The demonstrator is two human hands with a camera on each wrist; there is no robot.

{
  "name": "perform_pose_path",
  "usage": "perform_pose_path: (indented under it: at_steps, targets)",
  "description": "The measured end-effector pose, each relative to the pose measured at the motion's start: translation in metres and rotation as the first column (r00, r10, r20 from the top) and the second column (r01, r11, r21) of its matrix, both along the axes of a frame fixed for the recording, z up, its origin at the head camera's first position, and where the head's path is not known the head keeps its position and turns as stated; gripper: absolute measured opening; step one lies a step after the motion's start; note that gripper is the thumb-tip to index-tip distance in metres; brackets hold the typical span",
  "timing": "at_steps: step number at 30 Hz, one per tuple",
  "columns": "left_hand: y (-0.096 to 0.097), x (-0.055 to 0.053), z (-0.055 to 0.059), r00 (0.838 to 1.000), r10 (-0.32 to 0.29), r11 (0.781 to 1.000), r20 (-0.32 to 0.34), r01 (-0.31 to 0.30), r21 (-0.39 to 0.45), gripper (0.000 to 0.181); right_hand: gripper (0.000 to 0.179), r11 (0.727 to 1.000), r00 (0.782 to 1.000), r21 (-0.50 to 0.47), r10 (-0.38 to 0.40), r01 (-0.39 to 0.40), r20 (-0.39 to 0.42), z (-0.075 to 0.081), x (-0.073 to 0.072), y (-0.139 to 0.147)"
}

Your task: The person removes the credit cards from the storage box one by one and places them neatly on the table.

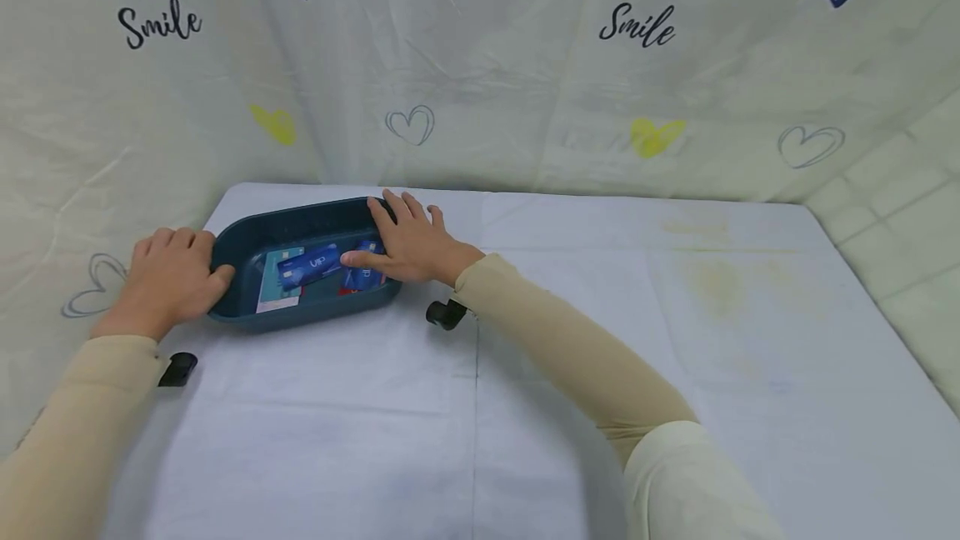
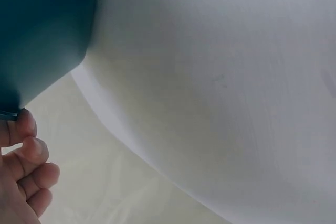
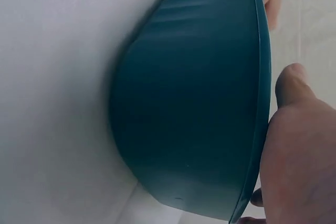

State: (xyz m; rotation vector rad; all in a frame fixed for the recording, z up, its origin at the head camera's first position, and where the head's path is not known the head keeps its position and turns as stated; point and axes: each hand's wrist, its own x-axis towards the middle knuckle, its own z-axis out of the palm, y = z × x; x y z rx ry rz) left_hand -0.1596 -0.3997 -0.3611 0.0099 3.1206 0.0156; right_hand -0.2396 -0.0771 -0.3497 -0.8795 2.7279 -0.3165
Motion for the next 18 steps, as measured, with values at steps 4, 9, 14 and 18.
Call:
perform_pose_path:
  at_steps: [4,9,14,18]
  targets:
    - [0.0018,-0.0013,0.0,1.0,-0.013,1.0,-0.006,0.012,-0.014,0.048,0.097,0.999,0.999,0.014,-0.035,0.035,-0.008,0.001,-0.0024,0.0]
    - [0.0031,-0.0025,-0.0003,1.0,-0.02,1.0,-0.004,0.02,-0.014,0.047,0.096,0.995,0.996,0.048,-0.091,0.091,-0.002,-0.0027,-0.004,0.0005]
    - [0.0024,-0.0032,-0.0006,1.0,-0.028,0.999,-0.01,0.027,-0.018,0.047,0.084,0.99,0.993,0.088,-0.106,0.11,-0.041,-0.0071,-0.0035,-0.0027]
    - [0.0021,-0.0036,-0.001,1.0,-0.031,0.999,-0.001,0.031,-0.021,0.046,0.069,0.984,0.989,0.131,-0.111,0.123,-0.096,-0.0084,-0.0024,-0.0044]
